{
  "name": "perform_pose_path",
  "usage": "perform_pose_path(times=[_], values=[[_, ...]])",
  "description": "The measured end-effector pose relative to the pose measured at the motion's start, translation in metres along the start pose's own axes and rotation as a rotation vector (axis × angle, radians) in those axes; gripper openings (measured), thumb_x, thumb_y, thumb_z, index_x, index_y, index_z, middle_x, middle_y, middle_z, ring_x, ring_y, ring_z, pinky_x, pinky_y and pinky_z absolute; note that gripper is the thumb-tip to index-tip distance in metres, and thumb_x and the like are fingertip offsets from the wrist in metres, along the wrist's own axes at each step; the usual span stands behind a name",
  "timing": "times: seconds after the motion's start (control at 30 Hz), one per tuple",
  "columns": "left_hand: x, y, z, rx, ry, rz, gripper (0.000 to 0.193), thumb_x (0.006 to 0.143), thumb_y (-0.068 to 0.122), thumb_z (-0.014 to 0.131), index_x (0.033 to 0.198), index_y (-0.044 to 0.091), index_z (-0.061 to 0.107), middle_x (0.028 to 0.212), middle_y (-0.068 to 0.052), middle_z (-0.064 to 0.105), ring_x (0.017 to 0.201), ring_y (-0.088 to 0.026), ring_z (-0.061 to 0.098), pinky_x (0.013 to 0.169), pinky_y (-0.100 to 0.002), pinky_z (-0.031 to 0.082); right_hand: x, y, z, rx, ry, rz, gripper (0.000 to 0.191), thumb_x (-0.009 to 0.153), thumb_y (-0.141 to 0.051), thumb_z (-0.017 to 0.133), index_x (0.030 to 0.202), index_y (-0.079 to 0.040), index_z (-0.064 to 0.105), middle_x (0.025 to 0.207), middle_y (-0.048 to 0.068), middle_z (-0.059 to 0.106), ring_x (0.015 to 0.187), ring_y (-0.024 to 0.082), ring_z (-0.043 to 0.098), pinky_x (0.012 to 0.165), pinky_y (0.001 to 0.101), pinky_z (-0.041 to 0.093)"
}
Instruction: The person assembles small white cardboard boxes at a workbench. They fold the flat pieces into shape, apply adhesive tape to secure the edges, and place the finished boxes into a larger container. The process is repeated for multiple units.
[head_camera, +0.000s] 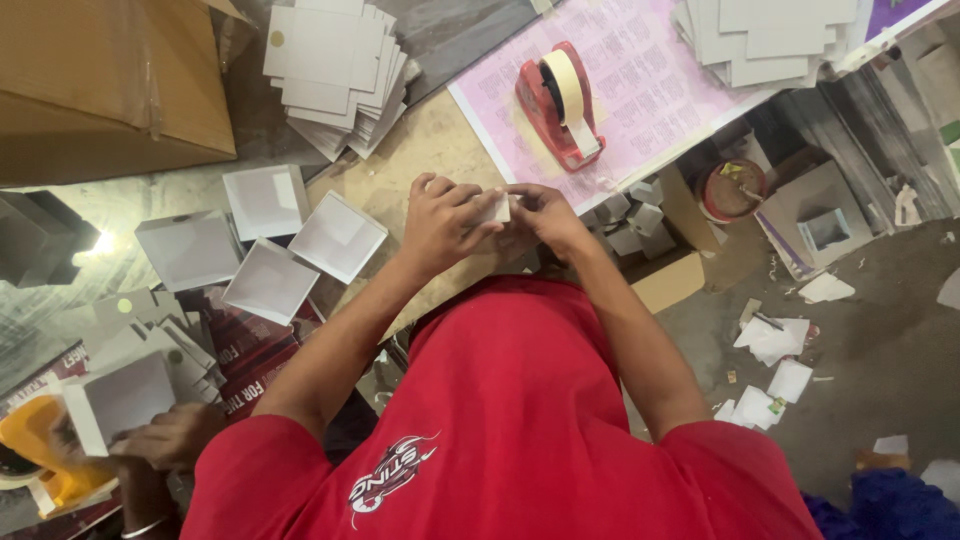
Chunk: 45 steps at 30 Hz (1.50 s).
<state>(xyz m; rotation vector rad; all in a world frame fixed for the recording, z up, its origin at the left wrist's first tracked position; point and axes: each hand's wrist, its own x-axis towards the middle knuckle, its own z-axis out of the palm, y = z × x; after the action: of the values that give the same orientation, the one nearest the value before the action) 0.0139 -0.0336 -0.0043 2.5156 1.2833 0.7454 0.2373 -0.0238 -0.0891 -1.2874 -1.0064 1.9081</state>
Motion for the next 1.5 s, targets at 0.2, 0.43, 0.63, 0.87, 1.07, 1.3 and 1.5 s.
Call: perform_pose_path(times=[0.2,0.43,0.63,0.87,1.07,1.3,1.5], values=[[-0.003,-0.001,0.008,-0.036,0.033,-0.026,0.039,0.093,0.047,0.075,0.123,0.023,0.075,0.11,0.003,0.071,0.097,-0.02,0.06,0.103,-0.048,0.037,-0.016,0.025,0.032,0.09,0.477,0.212,0.035,0.103,-0.026,0.066,0.127,-0.002,0.055,0.099,0.013,0.066,0.076,0.02,0.064,0.063,0.0351,0.053],[-0.028,0.011,0.011,0.091,0.11,0.095,0.053,0.085,0.045,0.081,0.129,0.016,0.07,0.125,-0.003,0.07,0.106,-0.023,0.061,0.11,-0.054,0.033,-0.006,0.008,0.02,0.672,0.041,0.035,0.043,0.101,-0.009,0.058,0.141,0.0,0.046,0.119,0.01,0.069,0.109,0.021,0.068,0.094,0.0369,0.058],[-0.031,0.007,-0.019,0.075,0.184,-0.004,0.071,0.086,0.05,0.083,0.141,0.013,0.059,0.142,-0.011,0.061,0.128,-0.032,0.055,0.116,-0.058,0.029,-0.006,-0.01,0.014,0.099,-0.319,-0.203,0.04,0.098,0.004,0.056,0.136,-0.006,0.056,0.119,0.005,0.067,0.108,0.014,0.065,0.093,0.0313,0.056],[-0.003,-0.03,-0.042,0.044,-0.133,0.06,0.06,0.077,0.045,0.084,0.125,0.014,0.066,0.113,-0.006,0.065,0.112,-0.027,0.06,0.107,-0.058,0.033,0.018,-0.008,0.013,-0.247,-0.394,-0.195,0.022,0.102,0.0,0.057,0.122,-0.001,0.067,0.104,0.002,0.069,0.099,0.011,0.065,0.087,0.0278,0.054],[-0.003,-0.029,-0.022,-0.099,-0.187,0.038,0.055,0.073,0.032,0.086,0.122,0.014,0.067,0.103,-0.005,0.063,0.101,-0.026,0.06,0.089,-0.044,0.041,0.014,-0.01,0.011,0.015,-0.285,-0.104,0.015,0.103,-0.007,0.064,0.116,-0.002,0.069,0.092,0.0,0.068,0.081,0.008,0.062,0.07,0.0248,0.054],[0.003,-0.026,-0.015,-0.101,-0.168,0.064,0.051,0.077,0.034,0.085,0.121,0.015,0.068,0.103,-0.004,0.062,0.099,-0.024,0.059,0.086,-0.043,0.038,0.018,-0.001,0.016,0.053,-0.228,-0.241,0.013,0.105,-0.015,0.069,0.109,-0.002,0.071,0.1,0.0,0.072,0.092,0.008,0.065,0.08,0.0251,0.056],[0.006,-0.024,-0.012,-0.091,-0.123,0.065,0.05,0.076,0.042,0.086,0.118,0.018,0.071,0.1,-0.003,0.063,0.095,-0.024,0.06,0.084,-0.043,0.038,0.016,0.001,0.022,0.154,-0.126,-0.161,0.024,0.095,-0.027,0.074,0.108,-0.006,0.073,0.098,0.001,0.074,0.088,0.011,0.068,0.074,0.0284,0.057]])
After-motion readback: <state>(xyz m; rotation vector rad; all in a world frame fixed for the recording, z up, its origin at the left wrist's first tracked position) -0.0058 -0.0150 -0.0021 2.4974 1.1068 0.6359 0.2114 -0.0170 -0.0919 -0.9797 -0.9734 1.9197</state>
